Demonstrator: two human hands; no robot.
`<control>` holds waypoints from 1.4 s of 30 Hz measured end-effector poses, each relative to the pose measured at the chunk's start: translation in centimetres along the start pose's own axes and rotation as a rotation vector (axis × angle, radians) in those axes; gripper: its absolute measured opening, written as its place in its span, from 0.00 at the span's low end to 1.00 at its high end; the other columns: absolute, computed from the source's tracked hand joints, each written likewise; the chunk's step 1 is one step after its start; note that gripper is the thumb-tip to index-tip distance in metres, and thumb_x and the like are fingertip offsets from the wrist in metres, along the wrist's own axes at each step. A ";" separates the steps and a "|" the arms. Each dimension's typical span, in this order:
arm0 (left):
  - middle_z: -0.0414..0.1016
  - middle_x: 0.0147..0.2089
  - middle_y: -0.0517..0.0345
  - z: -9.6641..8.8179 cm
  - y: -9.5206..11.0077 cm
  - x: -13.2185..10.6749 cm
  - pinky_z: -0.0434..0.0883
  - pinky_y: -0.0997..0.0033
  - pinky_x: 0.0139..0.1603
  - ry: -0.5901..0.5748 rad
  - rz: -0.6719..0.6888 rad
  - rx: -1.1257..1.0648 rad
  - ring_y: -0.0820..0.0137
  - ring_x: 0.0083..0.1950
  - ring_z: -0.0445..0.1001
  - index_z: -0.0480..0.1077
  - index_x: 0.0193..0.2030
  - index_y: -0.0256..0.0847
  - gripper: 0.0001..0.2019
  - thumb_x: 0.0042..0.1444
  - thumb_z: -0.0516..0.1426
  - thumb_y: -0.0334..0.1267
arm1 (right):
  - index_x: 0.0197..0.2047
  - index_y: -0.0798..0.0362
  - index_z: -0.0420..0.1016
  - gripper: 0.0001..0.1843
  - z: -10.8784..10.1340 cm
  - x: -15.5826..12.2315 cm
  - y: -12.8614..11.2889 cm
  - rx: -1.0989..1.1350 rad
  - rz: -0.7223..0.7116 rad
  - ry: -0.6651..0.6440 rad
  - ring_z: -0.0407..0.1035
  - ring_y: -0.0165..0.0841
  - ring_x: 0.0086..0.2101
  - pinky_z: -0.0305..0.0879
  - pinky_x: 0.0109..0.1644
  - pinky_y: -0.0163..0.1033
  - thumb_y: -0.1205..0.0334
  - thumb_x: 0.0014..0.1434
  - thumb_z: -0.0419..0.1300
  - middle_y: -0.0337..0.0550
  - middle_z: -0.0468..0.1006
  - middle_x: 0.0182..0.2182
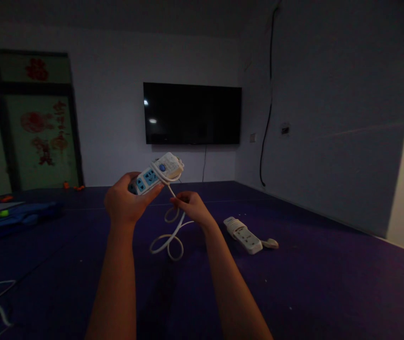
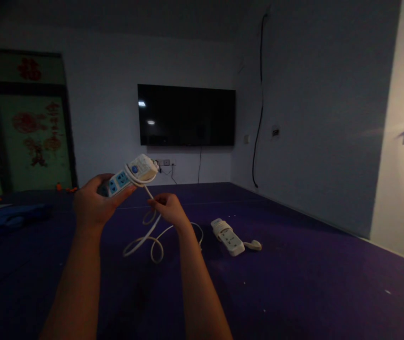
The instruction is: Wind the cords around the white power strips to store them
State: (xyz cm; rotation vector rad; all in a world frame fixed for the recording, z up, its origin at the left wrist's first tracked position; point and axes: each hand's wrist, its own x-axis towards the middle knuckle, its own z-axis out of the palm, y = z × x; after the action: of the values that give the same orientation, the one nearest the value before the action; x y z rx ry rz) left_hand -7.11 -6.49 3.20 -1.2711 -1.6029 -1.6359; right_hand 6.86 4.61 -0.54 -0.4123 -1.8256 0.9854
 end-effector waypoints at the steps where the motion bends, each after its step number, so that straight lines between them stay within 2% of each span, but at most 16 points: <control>1: 0.78 0.38 0.51 0.0 0.0 0.0 0.68 0.66 0.35 0.007 0.040 0.011 0.60 0.38 0.76 0.73 0.47 0.41 0.32 0.39 0.61 0.60 | 0.21 0.57 0.71 0.15 -0.1 0.1 0.0 -0.023 -0.019 0.009 0.61 0.25 0.21 0.53 0.26 0.32 0.53 0.48 0.62 0.38 0.72 0.18; 5: 0.77 0.45 0.48 0.4 0.0 0.1 0.69 0.64 0.41 -0.047 0.214 0.048 0.59 0.44 0.75 0.67 0.58 0.42 0.33 0.48 0.57 0.59 | 0.22 0.57 0.73 0.13 -0.5 0.0 -0.3 -0.085 -0.051 0.079 0.66 0.28 0.23 0.58 0.29 0.33 0.56 0.50 0.62 0.41 0.76 0.21; 10: 0.75 0.47 0.46 0.8 0.2 0.3 0.69 0.61 0.44 -0.128 0.278 0.038 0.58 0.46 0.74 0.62 0.62 0.42 0.32 0.55 0.51 0.58 | 0.27 0.57 0.76 0.13 -1.1 -0.3 -0.1 -0.152 -0.013 0.046 0.71 0.31 0.28 0.63 0.33 0.34 0.55 0.44 0.68 0.43 0.79 0.26; 15: 0.72 0.55 0.49 0.2 -0.5 0.8 0.67 0.60 0.52 -0.053 0.240 -0.160 0.59 0.54 0.71 0.61 0.62 0.44 0.30 0.55 0.52 0.56 | 0.30 0.57 0.79 0.15 -1.7 -0.4 2.0 -0.291 0.075 -0.104 0.72 0.32 0.29 0.64 0.34 0.34 0.55 0.40 0.71 0.42 0.79 0.26; 22: 0.71 0.57 0.50 -0.9 -1.8 0.9 0.66 0.57 0.56 0.000 0.083 -0.151 0.57 0.56 0.70 0.62 0.62 0.46 0.29 0.55 0.54 0.54 | 0.34 0.57 0.80 0.14 -1.7 -0.2 7.4 -0.253 0.238 -0.258 0.75 0.32 0.33 0.68 0.41 0.35 0.70 0.38 0.69 0.42 0.81 0.29; 27: 0.72 0.56 0.51 -0.9 -2.0 0.9 0.65 0.58 0.58 0.042 0.058 -0.201 0.58 0.57 0.70 0.63 0.61 0.46 0.28 0.55 0.54 0.52 | 0.35 0.56 0.81 0.11 -2.1 -0.5 9.9 -0.455 0.266 -0.170 0.75 0.32 0.35 0.68 0.41 0.33 0.73 0.44 0.64 0.43 0.82 0.32; 32: 0.72 0.56 0.51 -1.1 -1.3 0.9 0.64 0.59 0.59 0.095 0.088 -0.259 0.59 0.58 0.69 0.64 0.61 0.44 0.28 0.56 0.54 0.52 | 0.34 0.55 0.81 0.16 -3.5 -0.8 11.2 -0.570 0.305 -0.048 0.75 0.36 0.37 0.67 0.40 0.35 0.77 0.41 0.60 0.46 0.82 0.33; 35: 0.71 0.57 0.52 -1.5 -0.4 0.8 0.65 0.60 0.58 0.097 0.142 -0.265 0.60 0.58 0.68 0.64 0.61 0.45 0.27 0.56 0.53 0.53 | 0.34 0.55 0.81 0.17 -3.9 -1.1 11.4 -0.579 0.315 -0.025 0.74 0.35 0.35 0.66 0.38 0.34 0.77 0.41 0.59 0.45 0.82 0.32; 39: 0.73 0.54 0.51 -1.8 0.4 0.6 0.68 0.61 0.54 0.038 0.244 -0.195 0.60 0.54 0.71 0.64 0.61 0.45 0.29 0.54 0.54 0.54 | 0.23 0.57 0.80 0.06 -4.4 -1.3 10.1 -0.542 0.325 -0.081 0.71 0.30 0.25 0.63 0.29 0.31 0.69 0.45 0.61 0.40 0.78 0.21; 42: 0.75 0.46 0.51 -1.4 0.7 0.5 0.69 0.62 0.48 0.004 0.328 -0.098 0.61 0.47 0.73 0.62 0.62 0.44 0.31 0.53 0.55 0.56 | 0.15 0.57 0.75 0.12 -5.3 -0.9 8.3 -0.564 0.328 -0.074 0.67 0.28 0.20 0.58 0.25 0.32 0.61 0.45 0.64 0.39 0.72 0.13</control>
State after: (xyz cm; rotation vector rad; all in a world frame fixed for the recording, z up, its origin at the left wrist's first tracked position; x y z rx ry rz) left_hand -7.10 -7.78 4.16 -1.4892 -1.2445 -1.5225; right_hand 10.70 11.42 -6.50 -1.0568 -2.1359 0.6852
